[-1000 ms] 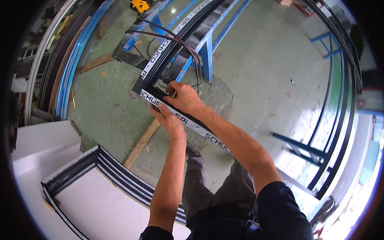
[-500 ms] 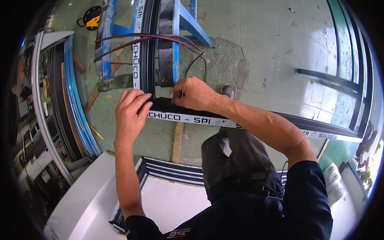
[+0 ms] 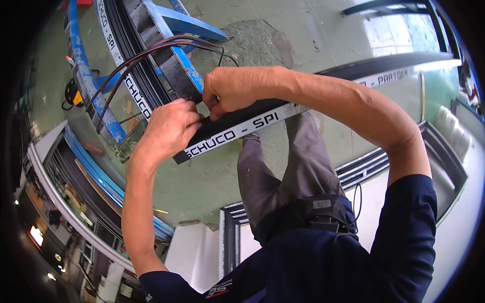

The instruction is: Manually assemble parts of a metal frame, including fitting rubber seals and using a tool to cut and secure components.

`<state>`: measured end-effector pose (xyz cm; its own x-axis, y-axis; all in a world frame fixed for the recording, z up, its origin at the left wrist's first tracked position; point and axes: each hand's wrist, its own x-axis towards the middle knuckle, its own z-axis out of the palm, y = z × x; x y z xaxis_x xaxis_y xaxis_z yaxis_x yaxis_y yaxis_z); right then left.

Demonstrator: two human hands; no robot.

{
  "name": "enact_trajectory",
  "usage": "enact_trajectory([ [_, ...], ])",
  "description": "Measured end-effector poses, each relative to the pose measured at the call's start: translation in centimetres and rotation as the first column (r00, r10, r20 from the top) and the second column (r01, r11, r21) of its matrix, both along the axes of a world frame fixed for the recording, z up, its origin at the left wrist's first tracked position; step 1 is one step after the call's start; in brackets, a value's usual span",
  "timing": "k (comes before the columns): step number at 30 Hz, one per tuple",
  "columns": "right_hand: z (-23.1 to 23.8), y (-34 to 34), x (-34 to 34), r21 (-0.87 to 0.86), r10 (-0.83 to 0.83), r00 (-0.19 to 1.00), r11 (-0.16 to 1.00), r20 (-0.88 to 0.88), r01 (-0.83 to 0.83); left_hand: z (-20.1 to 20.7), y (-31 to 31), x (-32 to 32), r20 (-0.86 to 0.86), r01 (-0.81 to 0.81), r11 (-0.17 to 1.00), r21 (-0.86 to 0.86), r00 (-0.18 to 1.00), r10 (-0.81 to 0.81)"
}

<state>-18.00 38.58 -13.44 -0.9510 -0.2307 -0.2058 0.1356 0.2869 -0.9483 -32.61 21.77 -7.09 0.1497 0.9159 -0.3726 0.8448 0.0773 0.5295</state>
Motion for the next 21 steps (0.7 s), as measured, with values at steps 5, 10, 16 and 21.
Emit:
enact_trajectory([
  [5, 0.5, -0.2, 0.5, -0.006, -0.033, 0.982, 0.999, 0.184, 0.035, -0.3, 1.8, -1.3, 0.134, 0.138, 0.980, -0.143, 0.984, -0.119],
  [10, 1.4, -0.5, 1.3, 0.095, -0.055, 0.997, 0.994, 0.055, 0.049, -0.2, 3.0, -0.8, 0.132, 0.166, 0.964, -0.210, 0.981, -0.141],
  [16, 1.0, -1.4, 0.8, 0.278, -0.045, 0.998, 0.959, -0.054, 0.058, 0.6, 2.3, 0.6, 0.088, 0.200, 0.975, -0.098, 0.977, -0.192],
  [21, 1.5, -1.3, 0.9, 0.211, -0.042, 0.999, 0.977, 0.032, 0.035, 0.2, 2.5, 0.1, 0.099, 0.198, 0.976, -0.090, 0.977, -0.189],
])
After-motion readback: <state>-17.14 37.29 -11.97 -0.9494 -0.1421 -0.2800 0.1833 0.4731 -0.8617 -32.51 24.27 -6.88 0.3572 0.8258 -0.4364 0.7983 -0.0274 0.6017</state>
